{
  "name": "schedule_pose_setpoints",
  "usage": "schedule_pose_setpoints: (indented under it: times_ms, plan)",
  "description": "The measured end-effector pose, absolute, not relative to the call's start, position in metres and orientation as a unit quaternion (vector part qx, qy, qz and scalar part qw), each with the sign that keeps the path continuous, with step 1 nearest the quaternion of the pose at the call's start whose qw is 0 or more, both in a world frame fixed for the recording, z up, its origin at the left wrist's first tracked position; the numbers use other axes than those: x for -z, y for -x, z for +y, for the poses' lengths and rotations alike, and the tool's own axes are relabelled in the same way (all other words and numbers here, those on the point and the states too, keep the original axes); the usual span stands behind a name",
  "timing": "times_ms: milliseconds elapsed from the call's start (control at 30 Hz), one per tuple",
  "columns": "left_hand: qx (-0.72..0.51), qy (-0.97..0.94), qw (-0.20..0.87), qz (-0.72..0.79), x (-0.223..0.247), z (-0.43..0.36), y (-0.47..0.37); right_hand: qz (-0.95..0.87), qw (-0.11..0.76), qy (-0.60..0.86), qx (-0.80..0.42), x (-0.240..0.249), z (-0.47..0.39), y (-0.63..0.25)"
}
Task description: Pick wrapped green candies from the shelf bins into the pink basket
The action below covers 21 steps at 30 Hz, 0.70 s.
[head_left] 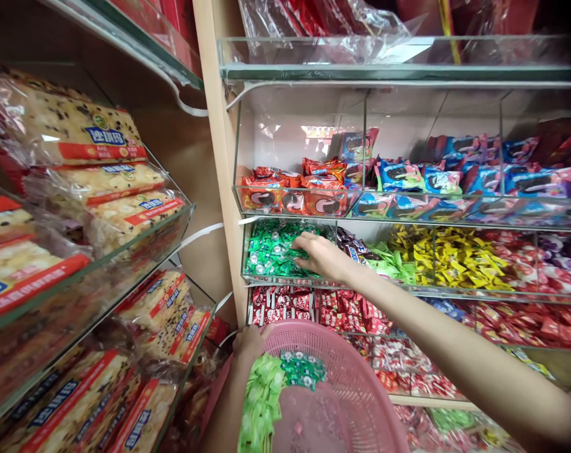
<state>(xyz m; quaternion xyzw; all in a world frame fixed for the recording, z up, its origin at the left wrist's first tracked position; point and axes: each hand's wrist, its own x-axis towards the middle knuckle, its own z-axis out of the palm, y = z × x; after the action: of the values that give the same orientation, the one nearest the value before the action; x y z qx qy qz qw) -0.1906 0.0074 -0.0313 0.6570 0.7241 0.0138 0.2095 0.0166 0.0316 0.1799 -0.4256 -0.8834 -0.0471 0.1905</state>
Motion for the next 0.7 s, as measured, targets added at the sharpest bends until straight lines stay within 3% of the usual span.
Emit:
schedule_pose_setpoints:
  times_ms: [100,200,333,467,533,700]
  plan:
    - [-0.017,-0.657,0.211,0.723,0.033,0.007,0.19,-0.881,0.247,0.404,-0.026,-0.18,0.005,-0.015]
    - [-0.018,-0.655,0.213,0.724,0.034,0.007,0.19,-0.879,0.231,0.398,-0.125,-0.146,-0.019,-0.012]
    - [-0.015,-0.65,0.215,0.728,0.032,0.006,0.19,-0.865,0.108,0.453,-0.183,-0.063,-0.038,-0.017]
    - [-0.017,-0.648,0.218,0.729,0.027,0.005,0.189,-0.836,-0.088,0.526,-0.132,-0.001,-0.055,-0.026]
    - [-0.016,-0.647,0.216,0.731,0.026,0.004,0.188,-0.823,-0.135,0.54,-0.109,0.016,-0.063,-0.028]
    - [-0.018,-0.652,0.214,0.728,0.028,0.005,0.189,-0.819,-0.065,0.559,-0.113,0.054,-0.073,-0.03]
